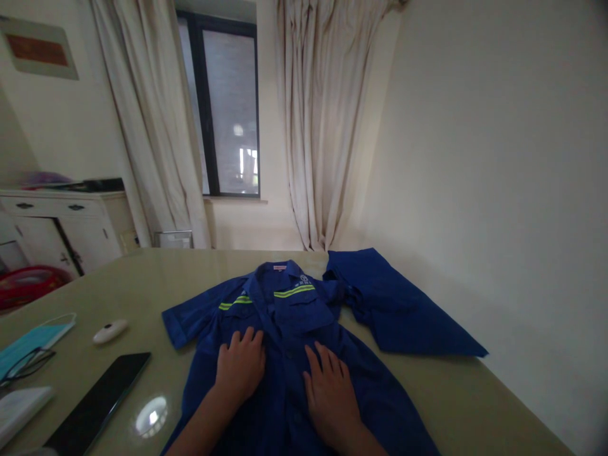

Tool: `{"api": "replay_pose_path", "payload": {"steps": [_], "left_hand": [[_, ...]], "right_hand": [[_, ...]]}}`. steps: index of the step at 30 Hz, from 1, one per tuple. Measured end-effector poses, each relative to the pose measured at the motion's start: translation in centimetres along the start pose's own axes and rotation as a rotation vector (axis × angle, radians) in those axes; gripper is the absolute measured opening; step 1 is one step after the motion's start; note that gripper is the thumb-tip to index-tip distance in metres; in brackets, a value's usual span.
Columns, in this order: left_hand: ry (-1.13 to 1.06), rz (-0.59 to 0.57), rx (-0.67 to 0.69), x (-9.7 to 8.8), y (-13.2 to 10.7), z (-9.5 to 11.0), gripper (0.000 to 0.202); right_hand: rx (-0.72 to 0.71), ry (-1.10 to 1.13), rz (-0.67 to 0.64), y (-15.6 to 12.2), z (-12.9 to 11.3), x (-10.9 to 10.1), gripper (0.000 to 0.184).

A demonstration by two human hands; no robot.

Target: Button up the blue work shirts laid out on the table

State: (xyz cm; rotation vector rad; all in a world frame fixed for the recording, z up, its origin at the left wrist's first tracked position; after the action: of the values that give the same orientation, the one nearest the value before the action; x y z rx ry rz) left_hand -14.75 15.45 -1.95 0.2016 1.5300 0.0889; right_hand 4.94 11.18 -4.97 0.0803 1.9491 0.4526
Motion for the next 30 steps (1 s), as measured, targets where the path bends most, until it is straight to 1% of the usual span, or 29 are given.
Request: {"api": "replay_pose_path", "payload": {"steps": [2,5,6,8,10,11,14,16,18,20,22,24,27,30], "left_hand": [[0.008,-0.028,-0.068,-0.5,1.4,0.1,0.034],[-0.06,-0.036,-0.139,-0.1,3.5,0.7,0.029],[-0.089,-0.016,-0.139,0.1,3.9,1.0,0.028],[-0.14,0.061,-0.113,0.5,4.3,1.6,0.028],[-0.193,0.119,-0.086,1.0,4.2,1.9,0.028],[-0.22,0.127,-0.078,1.2,4.1,1.9,0.028],[-0.276,0.093,-0.052,1.7,3.8,1.6,0.024],[-0.316,0.081,-0.034,1.5,3.9,1.2,0.021],[-0.376,0.073,-0.04,1.6,3.9,0.3,0.017],[-0.45,0.081,-0.054,1.8,3.9,-0.8,0.013],[-0.537,0.11,-0.054,2.0,3.9,-1.7,0.017],[-0.61,0.161,-0.046,2.0,3.9,-2.2,0.02],[-0.667,0.232,0.012,2.0,4.0,-1.8,0.018],[-0.704,0.239,0.088,2.2,4.5,-0.6,0.017]], "right_hand": [[0.005,-0.005,0.003,-0.4,0.0,-0.1,0.047],[0.007,-0.036,-0.014,-0.3,-0.2,-0.3,0.047],[0.005,-0.05,-0.025,-0.2,-0.4,-0.4,0.047],[0.006,-0.084,-0.052,0.4,-0.7,-0.8,0.045],[0.03,-0.112,-0.076,1.5,-1.1,-1.4,0.035],[0.051,-0.115,-0.083,2.3,-1.3,-1.7,0.031],[0.092,-0.044,-0.047,5.2,-2.9,-2.7,0.04],[0.08,0.037,0.012,7.1,-4.4,-2.7,0.039],[0.067,0.104,0.051,8.5,-5.5,-1.8,0.033],[0.085,0.154,0.039,9.3,-5.7,-0.1,0.025],[0.106,0.206,0.02,9.6,-5.2,1.6,0.02],[0.122,0.296,0.03,9.7,-4.3,2.6,0.022],[0.177,0.556,0.071,9.9,-2.4,3.3,0.021],[0.227,0.798,0.118,10.1,-1.1,3.5,0.025]]}}
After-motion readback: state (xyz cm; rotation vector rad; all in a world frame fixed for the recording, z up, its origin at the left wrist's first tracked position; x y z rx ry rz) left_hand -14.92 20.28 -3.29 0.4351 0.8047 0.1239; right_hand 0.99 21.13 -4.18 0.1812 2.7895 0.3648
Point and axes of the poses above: each hand's wrist, its own y-axis towards the middle knuckle, its own x-axis out of the palm, z = x × y, the point moved 9 cm from there along y, towards the middle knuckle, and after that the axes turned 2 degrees about y, right-handed, at the moved point
